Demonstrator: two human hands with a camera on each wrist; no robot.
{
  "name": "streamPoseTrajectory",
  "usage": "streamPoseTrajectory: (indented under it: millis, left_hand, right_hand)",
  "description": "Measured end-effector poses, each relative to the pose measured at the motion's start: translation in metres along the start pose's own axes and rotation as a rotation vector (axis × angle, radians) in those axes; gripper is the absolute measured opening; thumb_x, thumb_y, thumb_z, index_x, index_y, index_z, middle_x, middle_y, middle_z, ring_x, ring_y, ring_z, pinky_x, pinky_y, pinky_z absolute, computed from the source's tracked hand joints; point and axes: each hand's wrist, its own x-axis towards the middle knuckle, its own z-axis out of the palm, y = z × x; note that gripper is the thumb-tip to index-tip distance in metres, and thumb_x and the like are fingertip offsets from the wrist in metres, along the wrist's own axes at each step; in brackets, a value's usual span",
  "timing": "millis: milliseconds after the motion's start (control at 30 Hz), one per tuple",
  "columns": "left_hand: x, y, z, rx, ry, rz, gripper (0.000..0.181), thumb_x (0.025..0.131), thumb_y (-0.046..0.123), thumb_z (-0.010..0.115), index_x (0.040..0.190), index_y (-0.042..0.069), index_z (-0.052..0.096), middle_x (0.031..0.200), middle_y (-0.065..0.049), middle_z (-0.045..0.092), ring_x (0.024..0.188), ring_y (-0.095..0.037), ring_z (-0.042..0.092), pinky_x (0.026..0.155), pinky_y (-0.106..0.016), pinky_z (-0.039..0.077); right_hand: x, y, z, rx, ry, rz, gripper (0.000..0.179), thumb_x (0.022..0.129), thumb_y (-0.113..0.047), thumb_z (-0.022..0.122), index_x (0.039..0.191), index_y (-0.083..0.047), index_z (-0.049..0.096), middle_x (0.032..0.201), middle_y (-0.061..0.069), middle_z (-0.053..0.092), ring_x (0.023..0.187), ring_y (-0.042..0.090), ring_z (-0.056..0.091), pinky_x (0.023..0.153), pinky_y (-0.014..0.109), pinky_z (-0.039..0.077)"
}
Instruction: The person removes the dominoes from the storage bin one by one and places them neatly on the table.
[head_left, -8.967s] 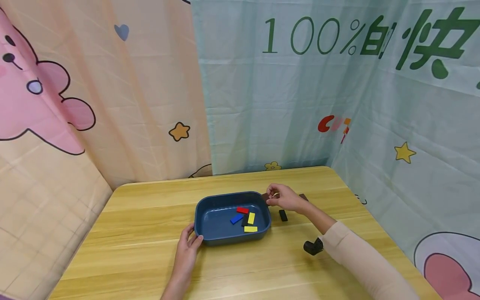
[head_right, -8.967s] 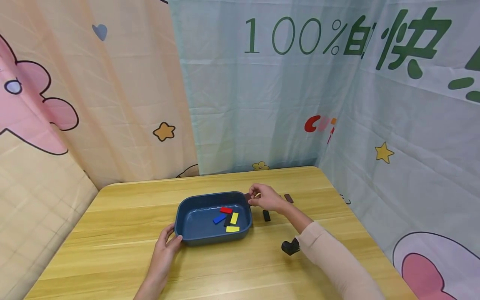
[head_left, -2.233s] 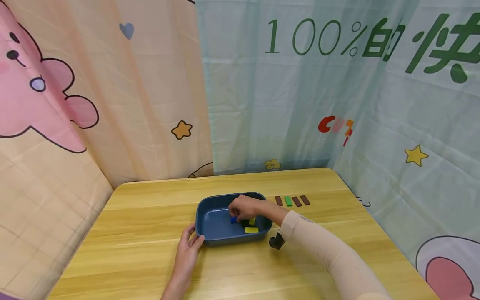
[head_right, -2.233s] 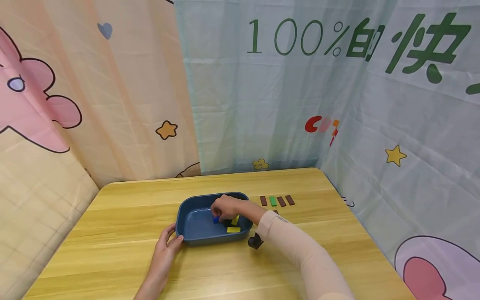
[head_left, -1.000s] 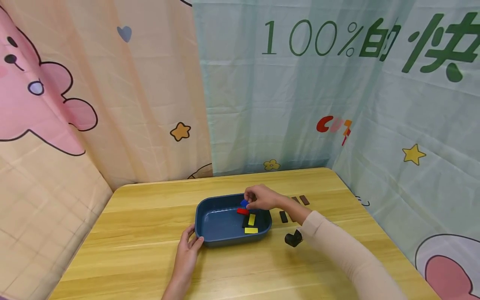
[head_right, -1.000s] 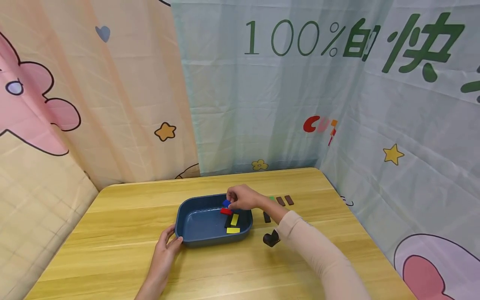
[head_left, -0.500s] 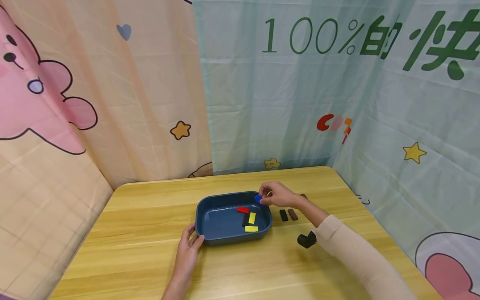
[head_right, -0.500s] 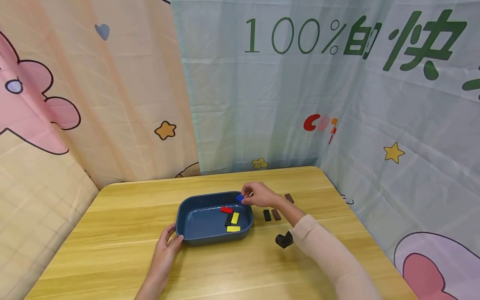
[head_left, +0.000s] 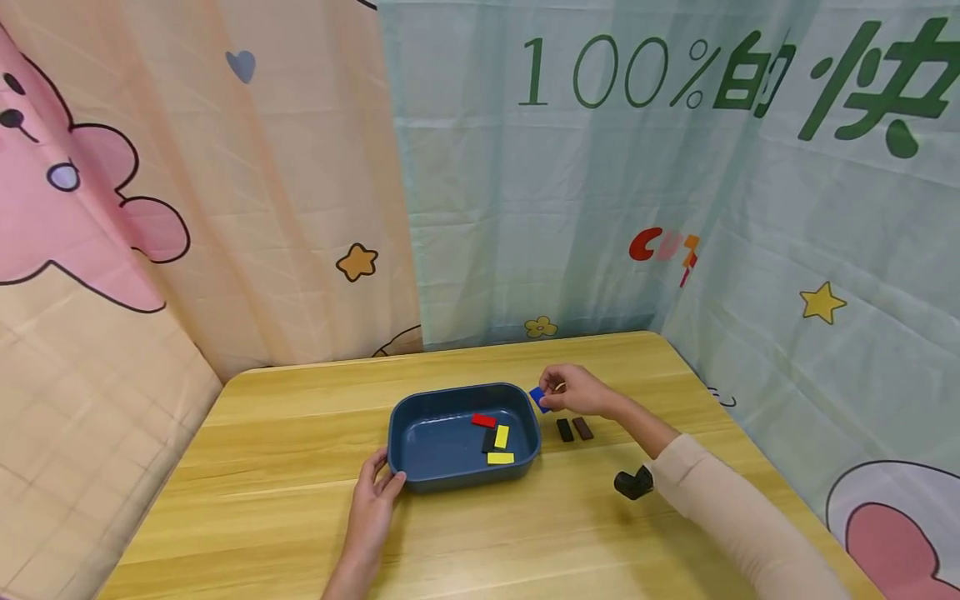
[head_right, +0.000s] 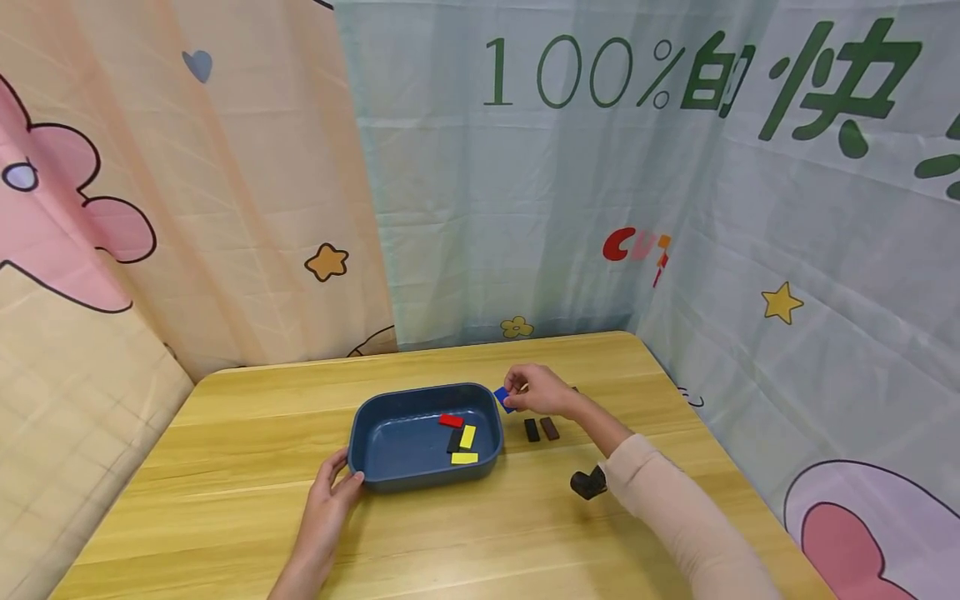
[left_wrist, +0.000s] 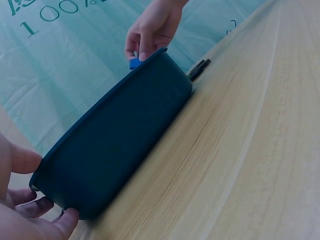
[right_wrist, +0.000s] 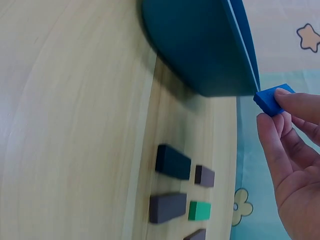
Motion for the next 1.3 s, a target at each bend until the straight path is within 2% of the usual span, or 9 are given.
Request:
streamPoseTrajectory:
  millis: [200,433,733,1033,1300]
  left_hand:
    - [0.0,-0.001,0.0,0.001,-0.004,-0.003,0.056,0.107,0.002,0.051,0.157,-0.007,0.027,0.16,-0.031,0.025,0.143,-0.052,0.034,0.114,-0.05,0.039]
    - [0.001,-0.002,0.002,-0.009,-0.008,-0.004,0.056,0.107,0.001,0.05,0.157,-0.007,0.027,0.16,-0.032,0.024,0.143,-0.052,0.034,0.115,-0.051,0.038]
    - [0.0,0.0,0.002,-0.018,-0.002,-0.002,0.054,0.107,0.001,0.05,0.156,-0.006,0.029,0.16,-0.031,0.025,0.143,-0.052,0.034,0.115,-0.051,0.037]
    - [-0.001,0.001,0.002,-0.012,-0.011,-0.003,0.056,0.107,0.001,0.05,0.157,-0.006,0.027,0.16,-0.031,0.024,0.143,-0.052,0.032,0.115,-0.05,0.038]
    - [-0.003,0.004,-0.001,-0.016,-0.009,-0.011,0.055,0.108,0.003,0.049,0.157,-0.005,0.028,0.16,-0.029,0.025,0.143,-0.049,0.034,0.117,-0.053,0.035]
  right_hand:
    - [-0.013,0.008,-0.008,0.02,0.031,0.035,0.014,0.095,-0.005,0.075,0.099,-0.002,0.061,0.088,0.007,0.059,0.081,0.021,0.062,0.075,0.039,0.063]
    - [-0.03,0.02,-0.018,0.033,0.055,0.049,0.012,0.096,-0.003,0.072,0.098,0.0,0.061,0.084,0.006,0.059,0.08,0.023,0.062,0.075,0.05,0.06]
    - [-0.054,0.051,-0.021,0.014,0.086,0.147,0.014,0.095,-0.006,0.075,0.099,-0.001,0.062,0.087,0.006,0.06,0.081,0.023,0.057,0.067,0.031,0.055]
    - [-0.075,0.074,-0.014,0.113,0.143,0.278,0.011,0.096,0.002,0.071,0.1,0.003,0.06,0.089,0.01,0.058,0.083,0.023,0.064,0.073,0.035,0.063]
    - [-0.075,0.072,-0.014,0.088,0.194,0.376,0.013,0.094,0.0,0.074,0.1,0.005,0.063,0.09,0.012,0.059,0.082,0.022,0.066,0.072,0.034,0.063]
